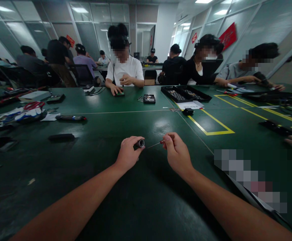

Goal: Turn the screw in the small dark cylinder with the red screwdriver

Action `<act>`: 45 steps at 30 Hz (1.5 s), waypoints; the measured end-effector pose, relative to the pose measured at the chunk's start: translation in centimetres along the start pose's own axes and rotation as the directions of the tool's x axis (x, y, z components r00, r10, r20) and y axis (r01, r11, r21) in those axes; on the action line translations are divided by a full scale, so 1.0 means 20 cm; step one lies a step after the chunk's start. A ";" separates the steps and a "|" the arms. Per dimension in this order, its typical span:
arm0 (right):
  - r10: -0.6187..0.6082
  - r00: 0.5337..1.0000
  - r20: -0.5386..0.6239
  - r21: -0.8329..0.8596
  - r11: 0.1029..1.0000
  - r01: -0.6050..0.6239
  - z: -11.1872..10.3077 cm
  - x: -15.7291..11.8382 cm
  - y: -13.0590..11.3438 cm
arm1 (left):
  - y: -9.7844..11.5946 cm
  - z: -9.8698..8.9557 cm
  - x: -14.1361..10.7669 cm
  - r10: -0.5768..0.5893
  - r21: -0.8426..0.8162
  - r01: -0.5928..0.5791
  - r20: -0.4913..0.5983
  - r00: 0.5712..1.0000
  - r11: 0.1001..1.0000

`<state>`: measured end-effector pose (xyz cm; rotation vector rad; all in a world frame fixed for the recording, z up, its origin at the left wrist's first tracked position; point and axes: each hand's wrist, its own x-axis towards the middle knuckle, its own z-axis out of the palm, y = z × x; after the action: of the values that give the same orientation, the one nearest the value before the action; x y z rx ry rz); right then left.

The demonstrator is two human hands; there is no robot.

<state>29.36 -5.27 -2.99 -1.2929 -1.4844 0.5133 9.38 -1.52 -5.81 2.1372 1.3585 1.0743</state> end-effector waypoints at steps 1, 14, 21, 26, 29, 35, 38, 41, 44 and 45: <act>0.003 1.000 0.000 -0.002 1.000 -0.003 0.00 0.00 0.00 | 0.00 0.00 0.00 -0.007 -0.017 0.007 -0.006 1.000 1.000; 0.008 1.000 0.010 0.002 1.000 -0.008 0.00 0.01 -0.01 | 0.16 -0.24 0.05 -0.149 -0.114 0.197 0.331 0.932 0.974; 0.010 1.000 0.018 -0.006 1.000 -0.010 -0.01 0.00 -0.02 | 0.17 -0.36 0.01 -0.260 0.204 0.175 0.550 0.793 0.963; 0.000 1.000 0.022 -0.001 1.000 0.000 -0.01 0.00 -0.02 | 0.12 -0.29 -0.05 -0.296 0.390 0.085 0.523 0.799 0.917; -0.003 1.000 0.023 0.021 1.000 0.003 -0.01 0.01 -0.02 | 0.11 -0.25 -0.06 -0.282 0.428 0.023 0.551 0.785 0.903; 0.000 0.999 0.038 0.000 1.000 0.000 -0.01 0.00 -0.02 | 0.12 -0.24 -0.04 -0.244 0.443 -0.029 0.545 0.802 0.896; -0.006 0.999 0.041 -0.001 1.000 0.006 -0.01 0.00 -0.03 | 0.09 -0.28 -0.01 -0.259 0.351 0.073 0.521 0.813 0.934; -0.017 0.998 0.053 0.000 1.000 0.017 -0.01 0.00 -0.03 | 0.04 -0.36 0.03 -0.348 0.201 0.286 0.478 0.807 0.937; -0.022 0.998 0.062 -0.004 1.000 0.022 -0.01 0.00 -0.02 | -0.04 -0.47 0.06 -0.472 0.003 0.509 0.379 0.796 0.861; -0.023 0.998 0.062 -0.003 1.000 0.024 -0.01 0.00 -0.02 | -0.07 -0.52 0.07 -0.506 -0.078 0.557 0.329 0.797 0.827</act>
<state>29.28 -5.47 -2.55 -1.2713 -1.5509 0.5395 0.86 -0.49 0.37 1.5568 1.5239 0.5876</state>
